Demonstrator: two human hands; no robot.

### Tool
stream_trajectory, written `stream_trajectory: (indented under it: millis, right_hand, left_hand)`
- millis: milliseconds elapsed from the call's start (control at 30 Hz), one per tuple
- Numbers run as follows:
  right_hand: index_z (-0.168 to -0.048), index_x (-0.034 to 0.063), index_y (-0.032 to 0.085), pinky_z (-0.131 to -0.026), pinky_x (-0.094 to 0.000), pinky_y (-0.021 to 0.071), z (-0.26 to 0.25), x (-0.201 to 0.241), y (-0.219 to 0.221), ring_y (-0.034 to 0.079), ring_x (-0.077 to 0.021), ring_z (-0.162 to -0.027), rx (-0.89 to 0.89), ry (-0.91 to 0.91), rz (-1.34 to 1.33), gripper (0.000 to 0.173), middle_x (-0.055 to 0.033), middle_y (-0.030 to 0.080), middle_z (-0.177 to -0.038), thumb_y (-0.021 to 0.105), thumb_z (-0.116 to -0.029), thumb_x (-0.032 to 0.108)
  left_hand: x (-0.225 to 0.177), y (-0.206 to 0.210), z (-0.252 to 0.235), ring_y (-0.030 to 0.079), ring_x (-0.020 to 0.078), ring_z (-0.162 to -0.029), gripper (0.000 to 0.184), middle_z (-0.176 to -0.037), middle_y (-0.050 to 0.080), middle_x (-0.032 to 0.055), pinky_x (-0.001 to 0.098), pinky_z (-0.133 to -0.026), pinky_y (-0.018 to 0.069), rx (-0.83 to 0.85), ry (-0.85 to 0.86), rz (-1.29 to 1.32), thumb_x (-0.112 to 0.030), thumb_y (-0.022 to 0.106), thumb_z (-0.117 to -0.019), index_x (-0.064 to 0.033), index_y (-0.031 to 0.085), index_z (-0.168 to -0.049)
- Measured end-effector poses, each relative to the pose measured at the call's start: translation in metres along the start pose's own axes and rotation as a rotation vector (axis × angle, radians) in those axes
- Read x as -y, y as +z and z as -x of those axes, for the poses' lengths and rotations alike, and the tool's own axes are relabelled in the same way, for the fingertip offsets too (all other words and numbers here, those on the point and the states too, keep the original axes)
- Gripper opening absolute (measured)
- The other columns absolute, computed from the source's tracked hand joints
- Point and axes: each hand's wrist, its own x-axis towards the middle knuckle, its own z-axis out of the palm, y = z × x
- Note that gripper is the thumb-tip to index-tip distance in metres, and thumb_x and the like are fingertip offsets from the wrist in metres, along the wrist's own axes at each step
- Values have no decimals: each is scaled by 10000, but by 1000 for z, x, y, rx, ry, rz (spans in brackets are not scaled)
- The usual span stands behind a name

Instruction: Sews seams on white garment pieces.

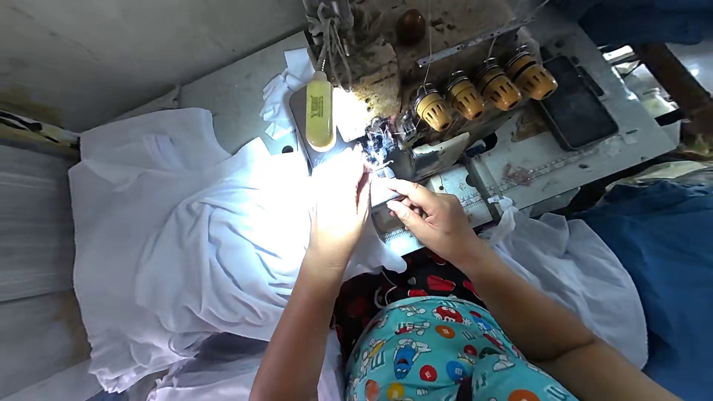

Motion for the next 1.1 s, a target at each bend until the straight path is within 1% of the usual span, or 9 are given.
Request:
stream_trajectory:
  millis: [167, 367, 533, 600, 700, 833, 900, 1000, 1100]
  right_hand:
    - [-1297, 14, 638, -595, -230, 564, 10, 1, -7, 648, -50, -650, 74, 33, -98, 352, -7, 723, -832, 557, -1025, 222]
    - [-1249, -1, 656, -623, -151, 550, 16, 8, -20, 643, 14, -682, 118, 38, -244, 297, -15, 738, -899, 550, -1038, 179]
    - [-1172, 8, 692, -639, -156, 561, 14, 14, -20, 659, 10, -705, 129, -34, -276, 256, -19, 745, -902, 551, -1044, 179]
    - [-1119, 3, 705, -647, -158, 564, 13, 16, -16, 665, 6, -713, 128, -82, -287, 235, -30, 745, -894, 557, -1040, 168]
    - [-1110, 10, 717, -645, -188, 550, 11, 15, -6, 632, -28, -705, 115, -176, -285, 202, -70, 726, -948, 610, -1011, 149]
    - [-1305, 44, 650, -712, -299, 586, 7, 11, 3, 691, -155, -840, 209, -349, -167, 308, -154, 675, -1237, 544, -1018, 82]
    - [-1264, 54, 681, -758, -322, 599, 1, 5, -2, 718, -176, -917, 214, -393, -126, 281, -132, 712, -1173, 556, -1014, 81]
    - [-991, 16, 734, -767, -276, 578, -15, -8, -25, 678, -127, -860, 134, -305, -74, 138, -91, 703, -968, 642, -958, 113]
    - [-949, 9, 715, -749, -211, 558, -26, -9, -41, 656, -76, -801, 28, -233, 7, 117, -79, 697, -922, 657, -936, 110]
  left_hand:
    - [9, 0, -3, 615, 293, -1262, 207, -1218, 711, 158, 454, -1115, 414, -11, 54, 45, -95, 549, -1011, -11, 730, -1064]
    - [30, -5, -28, 643, 358, -1066, 181, -1030, 684, 225, 465, -982, 474, -10, 121, 43, -44, 549, -981, 56, 697, -956]
    - [26, -17, -13, 628, 405, -1162, 257, -1165, 681, 233, 553, -1019, 463, -44, -29, -199, -121, 520, -1015, 25, 694, -1136]
    - [21, -24, 10, 676, 360, -1070, 262, -1131, 690, 235, 498, -946, 533, -73, -134, -172, -101, 533, -1015, 51, 663, -1184]
    - [5, -42, 40, 630, 253, -740, 259, -906, 645, 173, 424, -671, 537, -19, -325, -105, -120, 614, -997, 47, 601, -1195]
    - [-17, -46, 66, 598, 118, -635, 328, -717, 631, 10, 342, -603, 523, 178, -297, 8, -381, 590, -1003, -79, 714, -973]
    - [-31, -36, 63, 637, 144, -649, 290, -730, 655, 21, 368, -605, 545, 178, -153, -9, -329, 576, -1009, -83, 724, -969]
    - [-35, -22, 41, 686, 200, -685, 226, -761, 707, 51, 423, -622, 533, 82, 25, -57, -253, 610, -997, -81, 754, -968]
    - [-32, -14, 14, 666, 207, -739, 162, -798, 675, 49, 427, -663, 534, 87, 105, -45, -215, 630, -996, -84, 712, -949]
